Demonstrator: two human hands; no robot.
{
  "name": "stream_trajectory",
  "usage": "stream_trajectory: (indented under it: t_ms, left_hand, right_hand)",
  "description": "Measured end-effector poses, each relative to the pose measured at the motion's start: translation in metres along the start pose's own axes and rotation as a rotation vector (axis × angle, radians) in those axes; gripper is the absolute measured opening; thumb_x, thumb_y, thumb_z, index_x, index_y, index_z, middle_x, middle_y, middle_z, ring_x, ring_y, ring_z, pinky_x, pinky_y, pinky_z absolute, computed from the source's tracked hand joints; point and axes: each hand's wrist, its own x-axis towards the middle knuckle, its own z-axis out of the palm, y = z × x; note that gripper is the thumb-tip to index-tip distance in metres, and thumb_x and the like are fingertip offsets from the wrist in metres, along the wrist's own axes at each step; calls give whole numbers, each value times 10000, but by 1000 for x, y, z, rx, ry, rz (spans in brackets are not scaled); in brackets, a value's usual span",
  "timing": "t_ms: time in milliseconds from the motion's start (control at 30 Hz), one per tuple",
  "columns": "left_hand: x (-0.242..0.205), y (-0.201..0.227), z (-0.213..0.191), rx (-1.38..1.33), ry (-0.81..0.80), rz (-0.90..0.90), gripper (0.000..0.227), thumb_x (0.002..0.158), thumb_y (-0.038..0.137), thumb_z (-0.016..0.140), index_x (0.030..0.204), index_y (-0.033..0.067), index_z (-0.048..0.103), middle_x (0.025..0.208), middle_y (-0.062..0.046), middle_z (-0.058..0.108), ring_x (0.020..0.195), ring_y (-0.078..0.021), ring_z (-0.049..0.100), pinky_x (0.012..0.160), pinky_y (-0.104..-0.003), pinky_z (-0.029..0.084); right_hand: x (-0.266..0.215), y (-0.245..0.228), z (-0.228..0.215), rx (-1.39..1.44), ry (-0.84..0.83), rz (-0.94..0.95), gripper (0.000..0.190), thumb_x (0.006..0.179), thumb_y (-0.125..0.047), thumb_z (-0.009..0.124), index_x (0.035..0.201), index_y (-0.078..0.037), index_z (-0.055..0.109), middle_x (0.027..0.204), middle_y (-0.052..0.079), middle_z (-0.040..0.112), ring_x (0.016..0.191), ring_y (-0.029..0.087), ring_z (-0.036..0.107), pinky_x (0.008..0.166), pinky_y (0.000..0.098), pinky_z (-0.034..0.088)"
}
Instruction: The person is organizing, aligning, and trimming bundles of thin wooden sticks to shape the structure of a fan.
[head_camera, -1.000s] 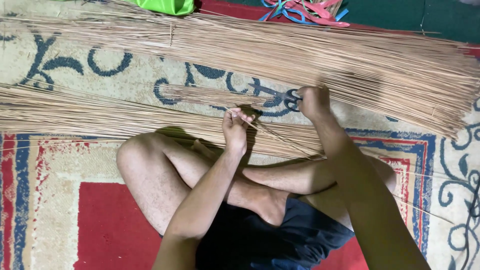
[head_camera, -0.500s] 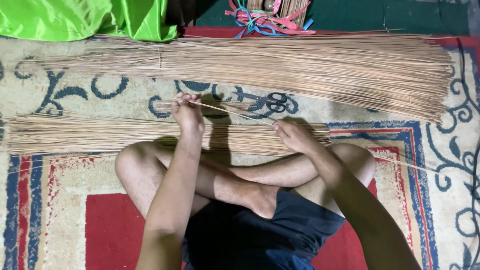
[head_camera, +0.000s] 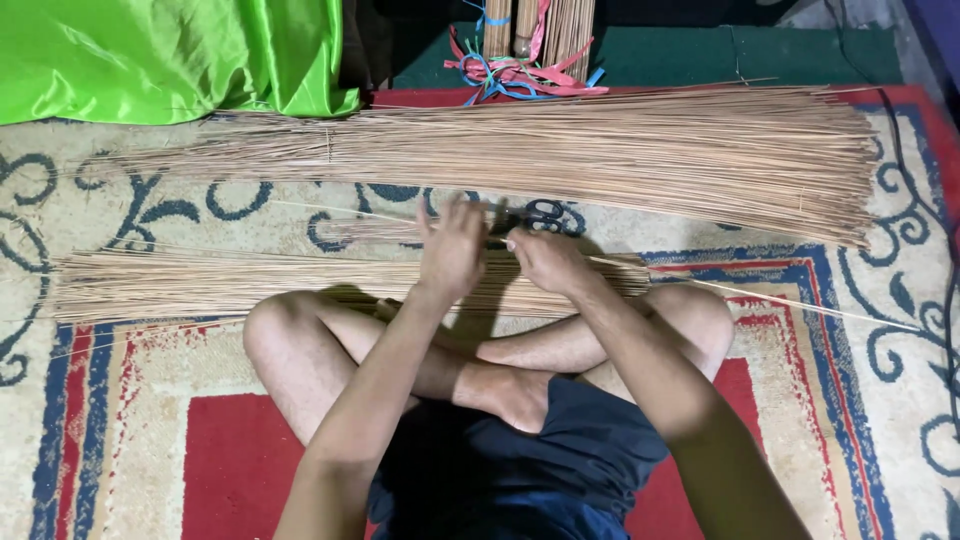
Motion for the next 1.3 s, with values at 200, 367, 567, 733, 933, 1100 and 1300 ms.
stream_trajectory:
  t_ms: [200,367,567,733,933,1100,1300]
  left_hand:
    - [9,-4,40,219,-469,83,224,952,158,605,1048,65,786,1149,-174,730,989,-353,754,924,-519,583]
    - [-7,-81,45,156,-412,32,301,929,36,573,1217,53,658,1250,-202,681,1024,-391,745,865,-499,614]
    - [-31,-156,24,260,-344,-20,253,905,104,644,1157,94,669,1181,-133,700,1133,-322,691,1079,-495,445]
    - [-21,-77,-4,381,-415,-20,269,953,156,571,1209,154,656,1264,-59,689,1276,-250,603,1200,-524,201]
    - [-18,-25,63,132,-403,192,289,932,41,512,1172,83,668,1181,-143,723,1133,-309,706,1033,-450,489]
    - [-35,-53,18,113,-364,75,249,939,67,560,1148,84,694,1128,-142,733,1095,-330,721,990,-458,497]
    - [-68,-136,59,201,-312,17,198,880,135,650,1066,84,696,1059,-112,722,1013,-320,710,918,-445,513]
  right_hand:
    - [3,13,13,44,-84,-12,271,1031,-186,465,1172,-52,654,951,301,717,897,507,697,758,563,577]
    - [-28,13,-45,8,-109,40,265,1007,-151,499,1177,-33,664,989,324,705,1004,535,670,843,587,548]
    - [-50,55,-51,1,-129,162,295,1026,-192,475,1201,-45,660,1040,323,695,1066,529,648,906,600,525]
    - [-36,29,-24,16,-54,131,281,1027,-210,501,1210,-91,679,1018,264,699,1046,499,663,903,571,533]
    - [-7,15,39,165,-59,112,298,1035,-166,479,1246,-83,674,1060,197,695,1053,444,680,933,514,545]
    - [-11,70,77,-138,107,34,221,1009,-198,503,1090,-96,682,953,148,641,976,399,655,841,500,491]
    - [-25,83,88,-203,216,67,235,967,-135,532,1133,-118,697,964,63,592,1014,309,560,836,450,409]
